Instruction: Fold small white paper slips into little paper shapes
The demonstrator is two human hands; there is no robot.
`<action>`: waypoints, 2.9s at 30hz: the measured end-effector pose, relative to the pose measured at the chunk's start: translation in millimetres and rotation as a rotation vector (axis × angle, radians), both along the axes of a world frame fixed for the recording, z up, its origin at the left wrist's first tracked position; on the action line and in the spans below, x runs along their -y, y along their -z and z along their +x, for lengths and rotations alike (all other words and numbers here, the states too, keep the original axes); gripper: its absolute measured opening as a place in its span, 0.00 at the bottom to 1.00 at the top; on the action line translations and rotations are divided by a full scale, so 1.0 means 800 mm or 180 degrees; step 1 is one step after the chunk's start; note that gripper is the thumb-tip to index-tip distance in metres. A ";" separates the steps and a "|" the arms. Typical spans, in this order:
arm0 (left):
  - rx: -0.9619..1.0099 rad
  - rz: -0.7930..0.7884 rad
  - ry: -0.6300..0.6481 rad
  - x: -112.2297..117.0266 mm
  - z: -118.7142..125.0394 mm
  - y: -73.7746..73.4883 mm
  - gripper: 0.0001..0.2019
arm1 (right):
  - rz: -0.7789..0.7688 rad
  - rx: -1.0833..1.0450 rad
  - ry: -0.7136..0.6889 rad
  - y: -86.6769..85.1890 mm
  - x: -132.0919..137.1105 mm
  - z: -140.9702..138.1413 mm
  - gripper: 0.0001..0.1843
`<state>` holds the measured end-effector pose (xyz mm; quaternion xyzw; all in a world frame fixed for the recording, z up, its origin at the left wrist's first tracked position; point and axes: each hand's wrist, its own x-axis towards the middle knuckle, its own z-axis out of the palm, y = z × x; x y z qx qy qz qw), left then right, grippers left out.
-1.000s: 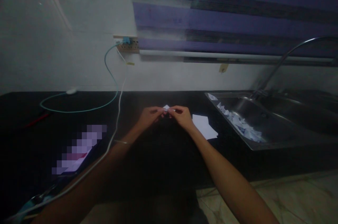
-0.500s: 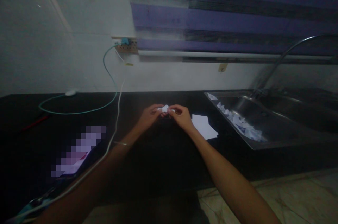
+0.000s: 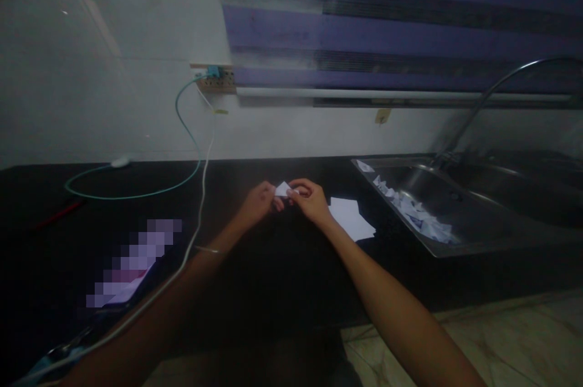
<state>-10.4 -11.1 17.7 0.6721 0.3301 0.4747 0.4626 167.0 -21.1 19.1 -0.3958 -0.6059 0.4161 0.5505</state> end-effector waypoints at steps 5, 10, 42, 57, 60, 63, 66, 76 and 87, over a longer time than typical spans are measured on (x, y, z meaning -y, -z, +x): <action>-0.0091 0.0076 0.0088 -0.003 0.001 0.009 0.18 | -0.0165 -0.0093 -0.0046 0.005 -0.004 0.001 0.19; -0.0024 0.0128 0.0061 -0.005 -0.002 0.009 0.18 | -0.0167 -0.0070 -0.0067 0.004 -0.004 0.002 0.20; -0.0177 -0.0223 -0.0039 0.001 -0.008 -0.003 0.17 | -0.0166 0.0168 -0.0135 -0.002 0.000 0.003 0.18; -0.0328 -0.0119 0.0137 0.000 -0.014 -0.008 0.17 | -0.0341 0.0161 -0.0221 -0.006 0.005 -0.002 0.17; -0.0315 -0.0086 0.0069 -0.002 -0.016 -0.008 0.19 | -0.0444 0.0203 -0.0470 -0.002 0.004 -0.001 0.19; -0.0330 -0.0097 0.0016 0.001 -0.016 -0.013 0.20 | -0.0428 0.0347 -0.0588 -0.001 0.005 0.000 0.20; -0.0338 -0.0115 0.0039 0.005 -0.016 -0.019 0.20 | -0.0387 0.0397 -0.0518 0.000 0.004 0.002 0.20; -0.0237 -0.0216 0.0288 -0.005 -0.017 0.000 0.26 | -0.0433 0.0103 -0.0546 0.012 -0.009 0.010 0.23; 0.0213 -0.0938 0.0196 -0.014 -0.008 0.003 0.27 | 0.0331 0.0990 0.0304 0.003 0.003 0.006 0.21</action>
